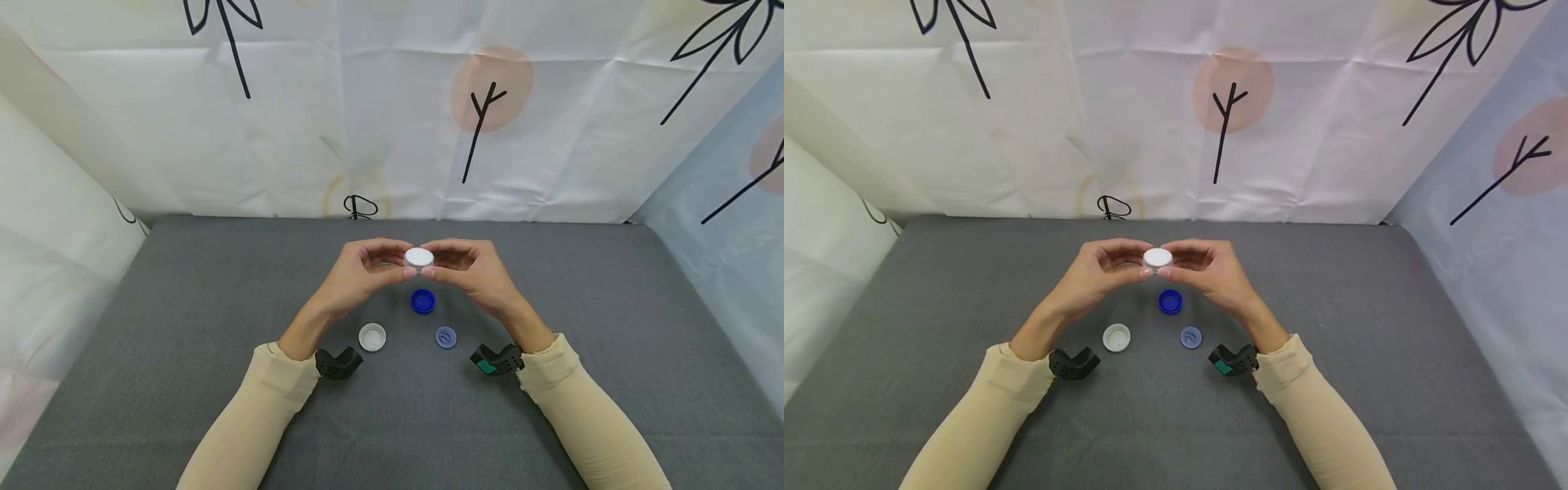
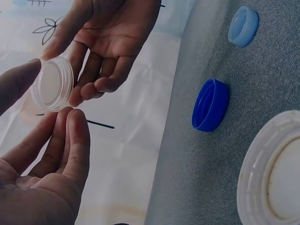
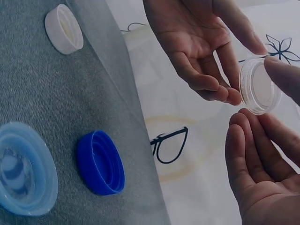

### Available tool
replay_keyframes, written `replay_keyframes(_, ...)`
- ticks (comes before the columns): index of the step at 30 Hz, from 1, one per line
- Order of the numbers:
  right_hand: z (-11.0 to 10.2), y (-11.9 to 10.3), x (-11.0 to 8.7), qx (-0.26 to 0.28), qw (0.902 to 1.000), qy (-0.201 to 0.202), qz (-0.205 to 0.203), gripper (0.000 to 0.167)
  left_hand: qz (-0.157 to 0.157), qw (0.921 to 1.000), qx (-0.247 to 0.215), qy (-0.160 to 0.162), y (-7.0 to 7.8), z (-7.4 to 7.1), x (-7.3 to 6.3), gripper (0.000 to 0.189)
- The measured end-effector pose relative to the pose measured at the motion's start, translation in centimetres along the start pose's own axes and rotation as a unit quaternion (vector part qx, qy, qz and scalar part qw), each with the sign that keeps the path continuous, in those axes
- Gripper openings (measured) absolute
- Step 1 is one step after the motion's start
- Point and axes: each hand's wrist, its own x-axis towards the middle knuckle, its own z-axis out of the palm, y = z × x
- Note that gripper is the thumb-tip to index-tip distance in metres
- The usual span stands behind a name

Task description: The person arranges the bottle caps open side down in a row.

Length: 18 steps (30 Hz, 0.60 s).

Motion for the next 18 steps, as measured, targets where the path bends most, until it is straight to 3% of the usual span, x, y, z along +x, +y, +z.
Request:
replay_keyframes(6,0.01,0.23,0.0,-0.02,0.9991,-0.013,-0.035,0.038,0.004,0.9996,0.027,-0.004,-0.05,-0.17,0.09,0.033)
replay_keyframes(18,0.46,0.34,0.23,-0.122,0.9923,-0.003,-0.021,0.035,0.019,0.9952,0.095,-0.012,-0.31,-0.99,0.33,0.031)
